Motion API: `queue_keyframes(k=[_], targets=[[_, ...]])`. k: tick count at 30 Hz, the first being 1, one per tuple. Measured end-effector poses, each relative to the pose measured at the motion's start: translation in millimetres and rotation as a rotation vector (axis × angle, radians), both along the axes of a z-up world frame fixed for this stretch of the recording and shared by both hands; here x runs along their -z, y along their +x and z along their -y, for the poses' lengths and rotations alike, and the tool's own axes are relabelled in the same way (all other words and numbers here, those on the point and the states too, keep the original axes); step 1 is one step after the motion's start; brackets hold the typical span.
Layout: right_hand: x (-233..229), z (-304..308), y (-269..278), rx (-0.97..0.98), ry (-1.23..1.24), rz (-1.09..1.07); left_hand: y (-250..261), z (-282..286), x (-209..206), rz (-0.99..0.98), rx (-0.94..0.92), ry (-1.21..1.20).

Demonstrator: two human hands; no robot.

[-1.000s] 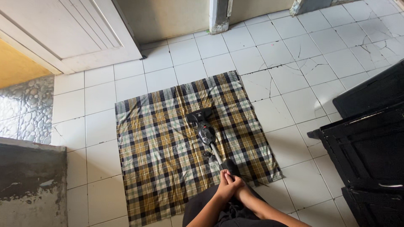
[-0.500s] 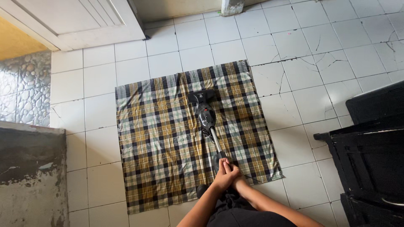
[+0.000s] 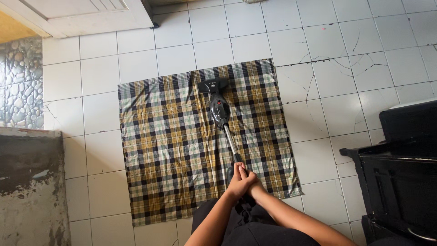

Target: The person vacuums the tiled floor and a small plaid rug using a vacuum cleaner.

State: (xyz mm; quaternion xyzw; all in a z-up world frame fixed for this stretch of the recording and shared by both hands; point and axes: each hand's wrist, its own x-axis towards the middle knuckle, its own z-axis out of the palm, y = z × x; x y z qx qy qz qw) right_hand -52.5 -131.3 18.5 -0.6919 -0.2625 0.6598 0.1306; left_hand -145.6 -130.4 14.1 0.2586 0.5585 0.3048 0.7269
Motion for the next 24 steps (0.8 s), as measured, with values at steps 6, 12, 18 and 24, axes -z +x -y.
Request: queue_keyframes(k=[6, 12, 18, 24], targets=[[35, -20, -3, 0.010, 0.140, -0.114, -2, -25, 3, -0.014, -0.023, 0.057], [35, -53, -6, 0.005, 0.015, -0.163, -7, -56, -2, -0.110, 0.013, 0.019], [43, -87, -5, -0.005, -0.150, -0.046, -7, -86, 3, -0.116, -0.008, -0.021], [37, -110, -9, -0.009, -0.070, -0.106, -2, -108, 30, -0.083, -0.093, 0.001]])
